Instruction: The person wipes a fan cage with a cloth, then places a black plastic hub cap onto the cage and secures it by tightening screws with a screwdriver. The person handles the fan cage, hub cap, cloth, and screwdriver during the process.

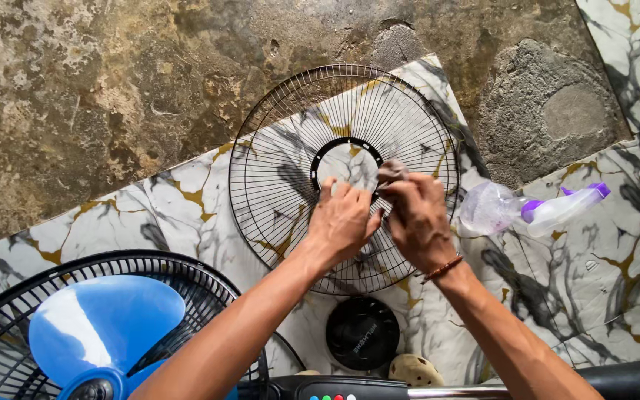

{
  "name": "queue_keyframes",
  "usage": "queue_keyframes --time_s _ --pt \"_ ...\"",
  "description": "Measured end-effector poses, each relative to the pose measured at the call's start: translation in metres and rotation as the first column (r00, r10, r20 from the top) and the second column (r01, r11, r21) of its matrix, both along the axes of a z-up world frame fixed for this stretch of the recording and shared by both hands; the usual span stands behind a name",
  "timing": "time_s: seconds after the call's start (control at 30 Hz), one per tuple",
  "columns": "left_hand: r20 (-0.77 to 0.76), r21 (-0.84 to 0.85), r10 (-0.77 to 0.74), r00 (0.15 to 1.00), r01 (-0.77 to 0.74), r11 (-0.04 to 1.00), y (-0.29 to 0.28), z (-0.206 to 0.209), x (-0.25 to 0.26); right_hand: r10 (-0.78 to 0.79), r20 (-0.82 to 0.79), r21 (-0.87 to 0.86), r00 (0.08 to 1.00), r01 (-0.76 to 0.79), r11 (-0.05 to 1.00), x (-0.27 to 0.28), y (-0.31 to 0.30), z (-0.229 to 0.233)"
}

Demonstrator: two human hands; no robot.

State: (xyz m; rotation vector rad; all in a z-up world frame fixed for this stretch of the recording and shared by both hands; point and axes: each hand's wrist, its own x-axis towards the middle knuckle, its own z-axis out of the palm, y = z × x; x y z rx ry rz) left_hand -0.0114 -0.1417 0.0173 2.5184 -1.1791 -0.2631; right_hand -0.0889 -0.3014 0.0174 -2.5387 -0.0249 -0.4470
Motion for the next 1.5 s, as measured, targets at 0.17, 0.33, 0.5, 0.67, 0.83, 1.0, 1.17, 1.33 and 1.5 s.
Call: queue_keyframes --time_s 0.17,0.33,0.5,0.67,0.83,1.0,1.17,1.33,1.5 --pt "-0.322 0.136 0.038 0.946 0.007 0.991 0.013 0.005 0.018 -0.096 -0.107 -0.02 0.99 0.094 0.995 0.015 -0.022 0.009" --pt "-0.167 -0.153 0.093 0.981 -0.119 0.981 0.023 -0.003 0.017 0.14 -0.056 0.108 0.989 -0.133 0.985 0.016 0.007 0.015" --pt "-0.108 -0.395 0.098 0.989 -0.134 0.909 0.031 -0.027 0.005 0.226 -0.046 0.014 0.973 -0.226 0.974 0.034 0.022 0.016" --pt "-0.157 -0.27 0.125 0.98 -0.165 0.949 0.028 -0.033 0.007 0.165 -0.06 -0.123 0.984 -0.171 0.977 0.097 0.021 0.013" --pt "-0.135 -0.329 0.166 0.977 -0.203 0.922 0.025 -0.031 0.004 0.179 -0.104 -0.227 0.978 -0.198 0.954 0.124 0.028 0.015" --pt "0.004 -0.448 0.198 0.98 -0.176 0.877 0.025 -0.028 0.009 0.146 -0.276 -0.151 0.95 -0.192 0.97 0.06 0.024 0.037" --pt "-0.136 -0.268 0.155 0.978 -0.187 0.945 0.022 -0.028 0.007 0.173 -0.215 -0.165 0.961 -0.21 0.964 0.079 0.013 0.026" --pt "-0.038 -0.353 0.163 0.986 -0.166 0.921 0.024 -0.032 0.004 0.308 -0.059 -0.236 0.949 -0.313 0.92 0.145 0.041 0.0" --pt "-0.026 -0.44 0.192 0.981 -0.184 0.879 0.024 -0.035 0.005 0.382 0.072 -0.318 0.921 -0.342 0.884 0.148 0.058 -0.011"
